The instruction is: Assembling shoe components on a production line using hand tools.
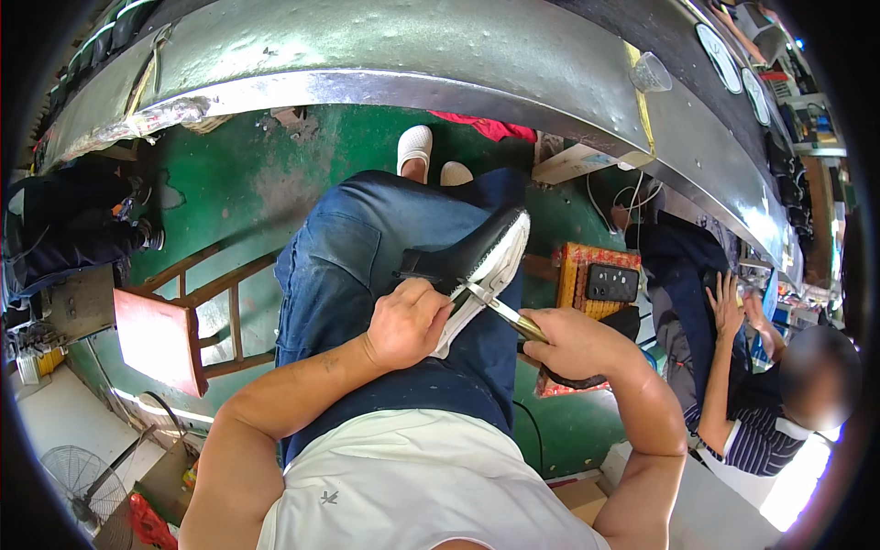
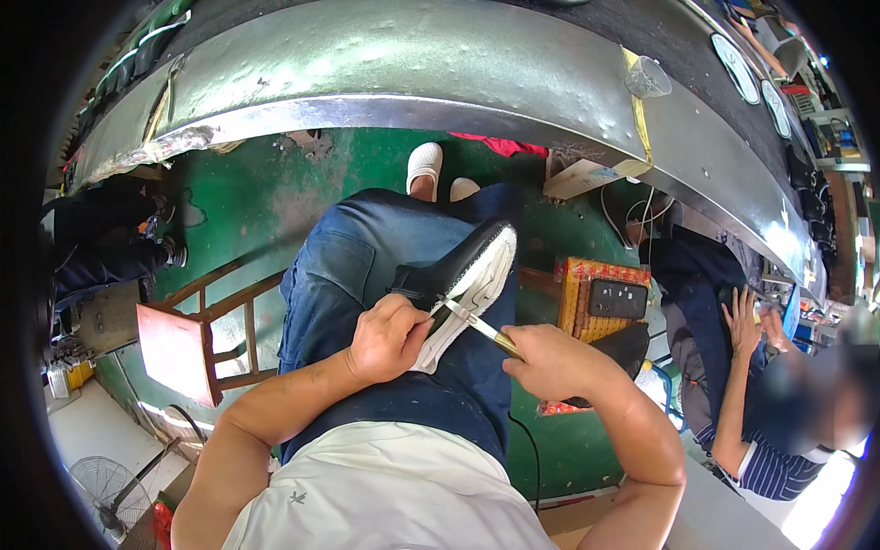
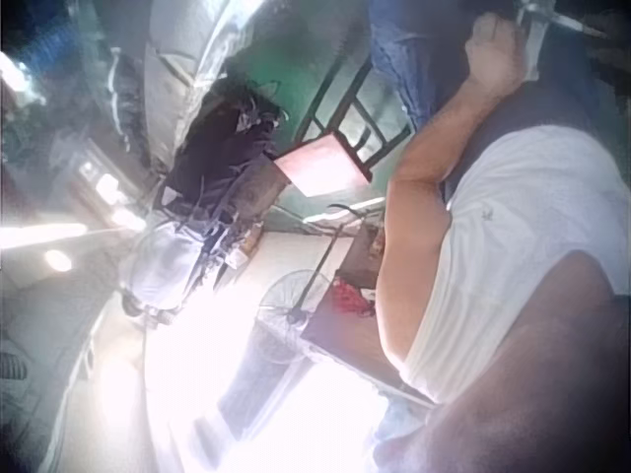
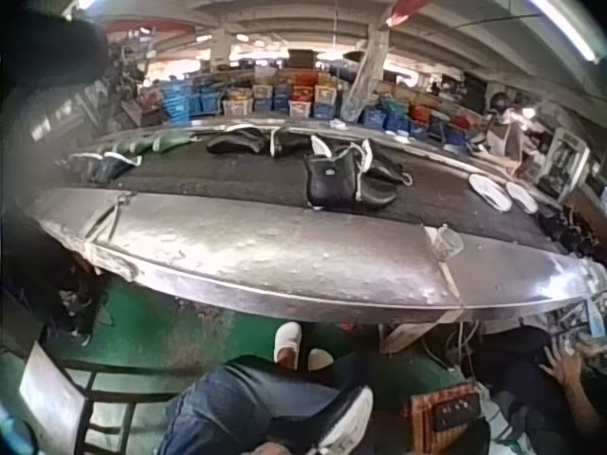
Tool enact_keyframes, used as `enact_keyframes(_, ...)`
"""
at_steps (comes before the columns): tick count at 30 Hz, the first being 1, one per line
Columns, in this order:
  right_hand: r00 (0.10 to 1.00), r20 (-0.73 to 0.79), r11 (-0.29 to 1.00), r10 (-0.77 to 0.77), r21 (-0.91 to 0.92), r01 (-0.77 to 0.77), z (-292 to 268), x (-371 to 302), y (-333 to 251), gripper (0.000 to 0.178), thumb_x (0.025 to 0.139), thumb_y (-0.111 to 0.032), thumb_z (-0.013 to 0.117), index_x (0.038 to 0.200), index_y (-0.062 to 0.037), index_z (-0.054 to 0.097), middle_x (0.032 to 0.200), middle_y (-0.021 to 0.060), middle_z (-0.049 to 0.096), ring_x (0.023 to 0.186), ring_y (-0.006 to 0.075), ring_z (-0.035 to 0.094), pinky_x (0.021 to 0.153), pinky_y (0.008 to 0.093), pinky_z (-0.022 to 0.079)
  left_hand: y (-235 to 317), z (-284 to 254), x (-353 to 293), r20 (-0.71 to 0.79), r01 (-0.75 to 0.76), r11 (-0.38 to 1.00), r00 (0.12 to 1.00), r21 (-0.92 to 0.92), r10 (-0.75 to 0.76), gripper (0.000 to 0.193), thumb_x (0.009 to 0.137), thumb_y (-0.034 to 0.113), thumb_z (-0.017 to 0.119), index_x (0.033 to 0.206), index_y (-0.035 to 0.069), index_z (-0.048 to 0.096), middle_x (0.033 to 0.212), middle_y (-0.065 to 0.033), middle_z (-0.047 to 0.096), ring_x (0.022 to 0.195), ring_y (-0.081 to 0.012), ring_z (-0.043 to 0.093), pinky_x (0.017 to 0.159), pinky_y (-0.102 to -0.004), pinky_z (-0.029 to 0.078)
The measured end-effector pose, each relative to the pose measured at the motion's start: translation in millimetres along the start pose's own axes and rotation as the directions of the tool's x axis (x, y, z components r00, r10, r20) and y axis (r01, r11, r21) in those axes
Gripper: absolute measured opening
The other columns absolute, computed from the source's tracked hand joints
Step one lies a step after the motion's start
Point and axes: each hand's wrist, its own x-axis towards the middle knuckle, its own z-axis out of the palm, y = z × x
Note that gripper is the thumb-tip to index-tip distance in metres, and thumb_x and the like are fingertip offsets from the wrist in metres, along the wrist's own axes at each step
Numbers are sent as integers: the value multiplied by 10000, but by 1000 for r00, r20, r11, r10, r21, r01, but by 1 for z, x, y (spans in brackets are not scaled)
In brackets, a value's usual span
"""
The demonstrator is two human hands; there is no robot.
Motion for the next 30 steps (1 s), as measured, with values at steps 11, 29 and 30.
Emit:
enact_keyframes(11,968,198,982,152,-143,-125,-28,24,10,361,949,-287,666,1081,45,621,957,260,690,923,425,677,811,489,533,-64,21,21,461,410,891,840,-196,-286,563,1057,317,416,1487,-46,390,1420,-285,489,1360,-428,431,1186,-515,235)
enact_keyframes(29,820,-154,833,-552,-154,532,-1,126,148,422,711,-118,774,1098,-69,614,945,103,691,870,307,690,748,418,562,-95,4,59,732,575,804,611,-149,-301,1176,779,607,789,1618,81,154,1560,-234,314,1489,-413,259,1219,-626,58)
enact_keyframes(30,788,-211,815,-579,-164,555,2,126,148,430,702,-119,784,1093,-68,614,951,108,690,866,309,688,752,411,561,-92,4,61,725,583,802,607,-130,-324,1184,766,592,808,1618,84,163,1558,-228,323,1481,-412,271,1219,-624,62)
